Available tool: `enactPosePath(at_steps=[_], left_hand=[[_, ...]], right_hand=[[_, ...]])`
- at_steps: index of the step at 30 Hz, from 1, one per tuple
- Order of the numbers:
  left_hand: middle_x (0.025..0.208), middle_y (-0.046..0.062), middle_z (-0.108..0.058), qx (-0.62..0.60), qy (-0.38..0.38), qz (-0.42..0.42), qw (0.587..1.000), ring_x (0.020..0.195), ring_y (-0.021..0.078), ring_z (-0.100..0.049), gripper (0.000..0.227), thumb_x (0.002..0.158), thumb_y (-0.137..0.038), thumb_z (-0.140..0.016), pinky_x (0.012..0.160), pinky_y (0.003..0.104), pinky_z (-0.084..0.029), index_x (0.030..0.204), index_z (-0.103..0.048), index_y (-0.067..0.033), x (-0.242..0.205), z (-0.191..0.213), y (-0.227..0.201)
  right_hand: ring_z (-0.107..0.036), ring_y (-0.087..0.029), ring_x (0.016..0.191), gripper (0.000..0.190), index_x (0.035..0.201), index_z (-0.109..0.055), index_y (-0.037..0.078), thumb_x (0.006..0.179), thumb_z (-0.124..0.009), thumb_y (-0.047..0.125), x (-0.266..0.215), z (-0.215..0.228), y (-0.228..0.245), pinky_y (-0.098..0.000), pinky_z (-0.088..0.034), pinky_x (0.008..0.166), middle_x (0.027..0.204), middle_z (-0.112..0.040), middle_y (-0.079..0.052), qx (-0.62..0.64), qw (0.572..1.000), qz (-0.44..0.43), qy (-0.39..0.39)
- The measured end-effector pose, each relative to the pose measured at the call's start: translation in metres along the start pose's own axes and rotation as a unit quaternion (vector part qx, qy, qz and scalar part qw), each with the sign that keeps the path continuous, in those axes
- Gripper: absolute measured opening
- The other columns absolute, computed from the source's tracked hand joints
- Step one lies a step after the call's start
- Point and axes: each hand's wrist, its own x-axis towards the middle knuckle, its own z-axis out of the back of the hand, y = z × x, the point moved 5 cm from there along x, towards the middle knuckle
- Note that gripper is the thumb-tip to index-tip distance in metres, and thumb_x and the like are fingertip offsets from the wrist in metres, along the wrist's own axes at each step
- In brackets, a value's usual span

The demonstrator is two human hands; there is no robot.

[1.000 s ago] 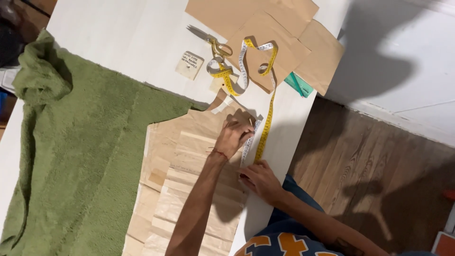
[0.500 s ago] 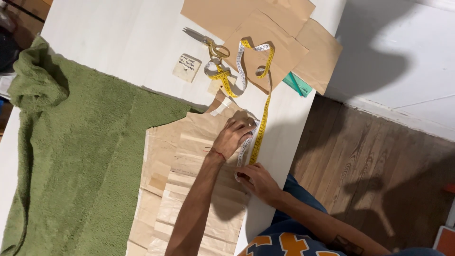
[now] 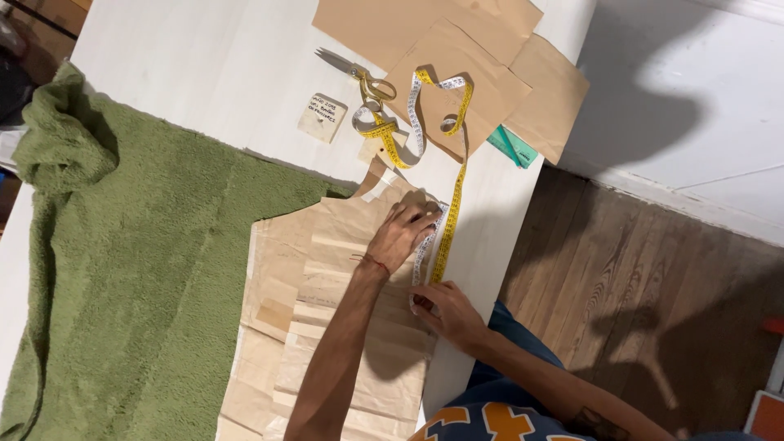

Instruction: Measuring green fabric using paper patterns and a measuring tape, then beginning to cut the fabric with scissors.

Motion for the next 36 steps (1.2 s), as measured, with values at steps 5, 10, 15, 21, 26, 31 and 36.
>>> enactPosePath(at_steps=[5, 10, 15, 21, 26, 31, 36], left_hand=[[0.114, 0.007, -0.061, 0.058, 0.022, -0.031, 0.998, 0.109, 0.0239, -0.061, 0.042, 0.097, -0.028, -0.069, 0.113, 0.043, -0.047, 0.137, -0.067, -0.0177, -0.003, -0.002, 0.002], [0.126, 0.005, -0.060, 0.036, 0.029, -0.043, 0.998, 0.119, 0.0279, -0.058, 0.049, 0.093, -0.034, -0.071, 0.112, 0.039, -0.046, 0.139, -0.065, -0.0205, -0.002, 0.015, -0.003], [0.125, 0.005, -0.059, 0.064, 0.049, -0.049, 0.996, 0.117, 0.0272, -0.058, 0.055, 0.090, -0.033, -0.074, 0.114, 0.041, -0.046, 0.142, -0.064, -0.0178, -0.001, 0.011, -0.005], [0.130, 0.006, -0.066, 0.221, 0.092, -0.157, 0.958, 0.124, 0.0196, -0.063, 0.032, 0.097, -0.010, -0.071, 0.117, 0.037, -0.048, 0.129, -0.068, -0.0111, -0.025, -0.047, 0.020], [0.131, 0.009, -0.067, 0.154, 0.111, -0.114, 0.975, 0.122, 0.0249, -0.063, 0.037, 0.087, -0.019, -0.072, 0.113, 0.044, -0.048, 0.122, -0.071, -0.0100, -0.020, -0.005, -0.014], [0.135, 0.008, -0.065, 0.120, 0.155, -0.065, 0.978, 0.124, 0.0297, -0.061, 0.052, 0.078, -0.034, -0.080, 0.109, 0.039, -0.049, 0.124, -0.071, -0.0111, -0.031, 0.010, -0.020], [0.142, 0.012, -0.056, 0.096, 0.191, -0.021, 0.977, 0.118, 0.0315, -0.065, 0.070, 0.083, -0.046, -0.082, 0.103, 0.044, -0.051, 0.138, -0.061, -0.0083, -0.036, 0.001, -0.016]], right_hand=[[-0.071, -0.022, 0.079, 0.029, 0.115, -0.071, 0.011, 0.089, -0.077, 0.022, -0.003, 0.004, 0.004, -0.0359, -0.042, 0.089, 0.087, -0.079, -0.005, -0.052, 0.998, -0.023, -0.001], [-0.072, -0.021, 0.076, 0.032, 0.119, -0.071, 0.011, 0.088, -0.075, 0.021, -0.002, 0.009, 0.006, -0.0344, -0.041, 0.088, 0.086, -0.079, -0.005, -0.045, 0.998, -0.045, 0.000], [-0.072, -0.021, 0.078, 0.023, 0.108, -0.075, 0.013, 0.088, -0.074, 0.023, 0.006, 0.007, 0.005, -0.0353, -0.039, 0.089, 0.089, -0.081, -0.004, -0.056, 0.994, -0.085, 0.047], [-0.074, -0.023, 0.082, 0.022, 0.101, -0.077, 0.011, 0.085, -0.077, 0.027, 0.013, 0.005, -0.002, -0.0340, -0.049, 0.091, 0.090, -0.081, -0.005, -0.053, 0.987, -0.134, 0.066], [-0.076, -0.024, 0.090, 0.045, 0.121, -0.066, 0.009, 0.082, -0.081, 0.024, 0.009, 0.006, -0.002, -0.0348, -0.060, 0.083, 0.098, -0.078, -0.008, -0.001, 0.980, -0.165, 0.107], [-0.076, -0.023, 0.092, 0.048, 0.126, -0.062, 0.013, 0.081, -0.079, 0.022, -0.004, 0.010, 0.016, -0.0360, -0.060, 0.081, 0.099, -0.080, -0.005, -0.030, 0.982, -0.156, 0.106], [-0.076, -0.021, 0.097, 0.028, 0.110, -0.065, 0.012, 0.087, -0.077, 0.021, -0.013, 0.001, 0.015, -0.0364, -0.059, 0.083, 0.104, -0.080, -0.003, -0.072, 0.986, -0.127, 0.077]])
